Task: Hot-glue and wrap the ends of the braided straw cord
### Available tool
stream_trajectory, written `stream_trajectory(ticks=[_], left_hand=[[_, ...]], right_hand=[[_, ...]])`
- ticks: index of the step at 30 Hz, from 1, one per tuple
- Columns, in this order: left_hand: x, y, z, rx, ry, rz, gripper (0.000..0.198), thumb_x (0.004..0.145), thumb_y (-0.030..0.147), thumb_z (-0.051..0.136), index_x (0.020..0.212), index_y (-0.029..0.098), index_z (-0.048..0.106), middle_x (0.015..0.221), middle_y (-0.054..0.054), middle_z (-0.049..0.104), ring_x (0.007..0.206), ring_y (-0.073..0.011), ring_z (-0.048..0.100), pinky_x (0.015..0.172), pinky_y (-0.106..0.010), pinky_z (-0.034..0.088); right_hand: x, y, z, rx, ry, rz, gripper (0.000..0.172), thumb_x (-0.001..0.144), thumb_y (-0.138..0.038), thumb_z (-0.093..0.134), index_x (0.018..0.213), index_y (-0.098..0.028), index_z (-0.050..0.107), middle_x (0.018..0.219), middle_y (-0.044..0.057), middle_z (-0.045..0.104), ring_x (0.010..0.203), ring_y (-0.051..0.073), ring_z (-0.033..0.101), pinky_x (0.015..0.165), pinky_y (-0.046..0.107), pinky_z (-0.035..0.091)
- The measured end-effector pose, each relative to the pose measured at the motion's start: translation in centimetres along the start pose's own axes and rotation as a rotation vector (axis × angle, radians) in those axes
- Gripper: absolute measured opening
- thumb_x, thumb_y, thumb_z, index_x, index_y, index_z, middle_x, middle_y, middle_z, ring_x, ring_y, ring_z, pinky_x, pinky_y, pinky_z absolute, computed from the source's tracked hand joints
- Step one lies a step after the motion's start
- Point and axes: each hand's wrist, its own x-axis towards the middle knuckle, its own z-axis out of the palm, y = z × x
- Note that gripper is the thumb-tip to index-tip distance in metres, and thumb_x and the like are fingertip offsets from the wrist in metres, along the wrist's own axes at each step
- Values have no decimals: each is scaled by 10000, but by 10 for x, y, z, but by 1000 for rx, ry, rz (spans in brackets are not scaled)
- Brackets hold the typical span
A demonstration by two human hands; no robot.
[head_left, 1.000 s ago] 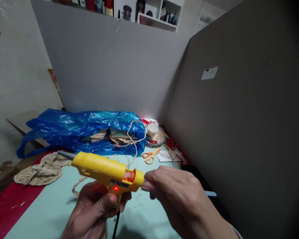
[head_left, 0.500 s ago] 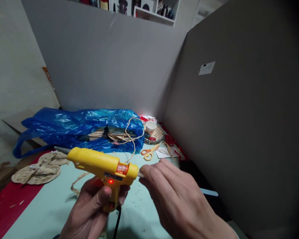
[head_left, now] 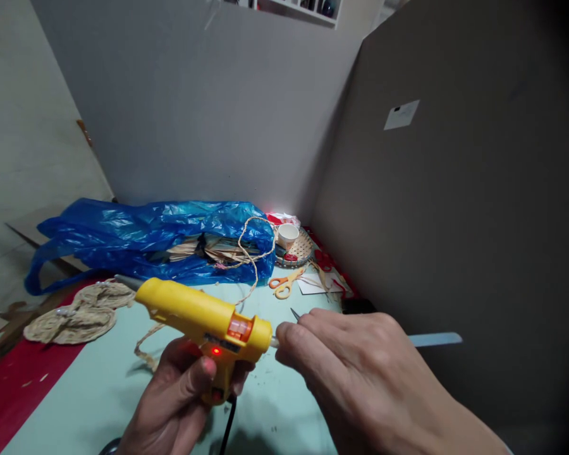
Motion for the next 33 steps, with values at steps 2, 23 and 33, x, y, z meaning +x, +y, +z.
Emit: stream_trajectory(ticks=[2, 23, 33], left_hand=[[-4, 2, 5, 3, 69, -20, 305, 501, 429, 996, 682, 272, 806, 746, -34, 810, 681, -225, 752, 592, -270, 606], [-6, 1, 6, 12, 87, -42, 297, 532, 341, 998, 743, 295, 795, 813, 15, 807, 678, -192, 699, 601, -288, 575], [17, 2, 9, -83, -103, -13, 282, 674, 352, 931, 873, 180, 828, 770, -53, 777, 612, -123, 642, 632, -204, 553]], right_hand=[[-1, 2, -4, 97, -71, 41, 306, 968, -33, 327, 798, -188, 528, 680, -19, 519, 522, 121, 359, 497, 329, 233], [3, 5, -10, 327, -124, 257, 354, 1052, -221, 452, 711, -220, 544, 572, -46, 524, 490, 103, 444, 437, 250, 296], [9, -1, 37, -157, 181, 148, 178, 1015, -97, 470, 915, -146, 608, 759, 52, 619, 654, 204, 518, 607, 350, 390]])
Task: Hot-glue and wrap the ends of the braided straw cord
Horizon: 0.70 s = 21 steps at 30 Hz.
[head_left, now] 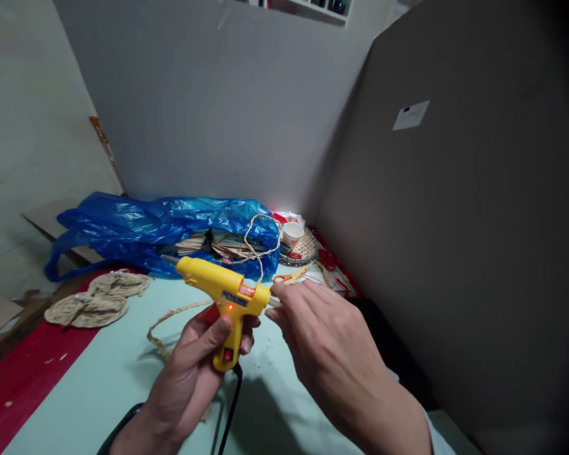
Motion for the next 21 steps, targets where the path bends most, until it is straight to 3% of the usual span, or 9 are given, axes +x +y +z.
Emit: stream_trajectory(ticks=[2, 3, 4, 5, 7, 11, 15, 18, 21], left_hand=[[1, 2, 2, -27, 18, 7, 302, 653, 342, 946, 881, 190, 822, 784, -47, 777, 622, -119, 649, 647, -199, 556], [0, 2, 2, -38, 25, 11, 310, 652, 339, 948, 893, 194, 818, 797, -44, 778, 634, -117, 652, 659, -197, 557], [0, 2, 3, -47, 30, 15, 317, 658, 342, 947, 908, 199, 814, 812, -41, 778, 644, -114, 654, 671, -196, 557], [-1, 2, 4, -53, 34, 19, 316, 670, 349, 941, 918, 204, 809, 831, -38, 779, 657, -112, 655, 679, -195, 555], [-2, 0, 6, -59, 32, 24, 315, 687, 363, 930, 928, 206, 802, 846, -34, 775, 680, -113, 657, 682, -194, 547], [-7, -11, 9, -41, -29, 15, 343, 695, 334, 928, 972, 179, 799, 856, -48, 761, 707, -130, 649, 660, -208, 520], [-11, -19, 12, -3, -93, 15, 339, 741, 342, 891, 1024, 180, 797, 859, -47, 747, 694, -139, 623, 665, -238, 493], [-14, -23, 16, 41, -113, 10, 352, 816, 419, 813, 1074, 180, 790, 895, -64, 754, 764, -180, 653, 748, -287, 506], [-18, -29, 16, 138, -128, -20, 371, 861, 444, 757, 1106, 166, 783, 985, -97, 773, 945, -242, 685, 869, -332, 508]], right_hand=[[-7, -6, 3, 6, 178, 25, 115, 1014, -148, 543, 1089, -95, 613, 927, 126, 682, 825, 252, 588, 759, 400, 470], [-12, -10, 4, 40, 272, 52, 185, 998, -128, 571, 1175, -78, 593, 1013, 152, 688, 910, 263, 600, 831, 415, 482], [-18, -15, 6, 94, 345, 48, 262, 965, -78, 598, 1225, -84, 578, 1084, 159, 687, 959, 249, 610, 859, 392, 491], [-25, -19, 8, 190, 397, 84, 277, 928, -12, 599, 1184, -117, 592, 1013, 114, 692, 928, 219, 625, 832, 345, 499], [-36, -27, 17, 407, 281, 205, 220, 957, -55, 547, 1136, -169, 606, 917, 61, 683, 854, 185, 643, 755, 287, 516], [-49, -36, 41, 689, 18, 492, 370, 992, -425, 599, 1294, -211, 621, 1188, 95, 726, 1064, 253, 689, 906, 347, 566], [-51, -36, 52, 914, -18, 802, 468, 935, -581, 639, 1216, -212, 702, 1236, 91, 733, 1147, 285, 671, 986, 389, 553], [-50, -29, 53, 1052, -8, 833, 397, 950, -547, 639, 1115, -202, 745, 1074, 81, 770, 977, 253, 714, 865, 351, 597], [-49, -24, 58, 1158, 58, 825, 330, 954, -492, 654, 1041, -190, 753, 995, 85, 767, 947, 253, 717, 819, 345, 602]])
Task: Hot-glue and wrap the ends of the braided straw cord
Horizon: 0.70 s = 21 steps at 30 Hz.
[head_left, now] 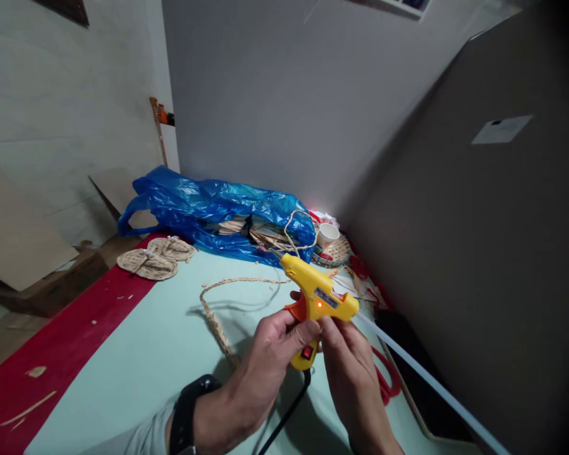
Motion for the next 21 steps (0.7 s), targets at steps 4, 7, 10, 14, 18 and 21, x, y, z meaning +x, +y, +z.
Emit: stream_trajectory(ticks=[4, 7, 10, 14, 18, 21], left_hand=[[-14, -3, -9, 221, 20, -17, 350, 880, 410, 728, 1152, 195, 778, 1059, -99, 785, 1038, -278, 687, 934, -368, 512], [-28, 11, -31, 482, 132, 43, 330, 801, 375, 788, 1102, 240, 802, 1058, -88, 794, 946, -285, 696, 837, -343, 526], [-36, 39, -68, 779, 274, 175, 184, 765, 418, 797, 862, 268, 840, 882, -74, 791, 822, -275, 665, 761, -307, 485], [-37, 71, -120, 1120, 392, 231, 197, 748, 443, 798, 862, 290, 846, 937, -92, 809, 926, -335, 667, 804, -318, 435], [-35, 74, -150, 1331, 368, 152, 272, 748, 494, 766, 868, 257, 826, 946, -122, 808, 935, -389, 681, 838, -382, 431], [-30, 65, -159, 1425, 366, 117, 356, 750, 468, 767, 1001, 218, 794, 1088, -163, 787, 1059, -426, 660, 908, -425, 434]], right_hand=[[8, -3, 7, 155, 25, 19, 275, 950, -460, 653, 906, -195, 709, 848, 62, 743, 820, 234, 715, 685, 325, 594], [18, -18, 10, 266, 23, 15, 281, 967, -487, 604, 1002, -220, 684, 923, 62, 753, 806, 218, 715, 672, 329, 595], [33, -35, 7, 370, -11, -20, 275, 956, -462, 610, 1100, -233, 666, 1076, 69, 735, 898, 218, 717, 676, 307, 590], [53, -39, 0, 446, -83, -27, 278, 1009, -400, 538, 1171, -209, 659, 1037, 67, 725, 673, 128, 626, 528, 213, 493], [63, -22, -1, 450, -170, 63, 363, 1017, -453, 521, 1028, -151, 723, 733, 26, 672, 516, 80, 498, 491, 183, 419], [63, -13, -3, 481, -185, 94, 319, 1003, -445, 563, 1009, -168, 720, 834, 46, 716, 528, 74, 487, 482, 178, 419]])
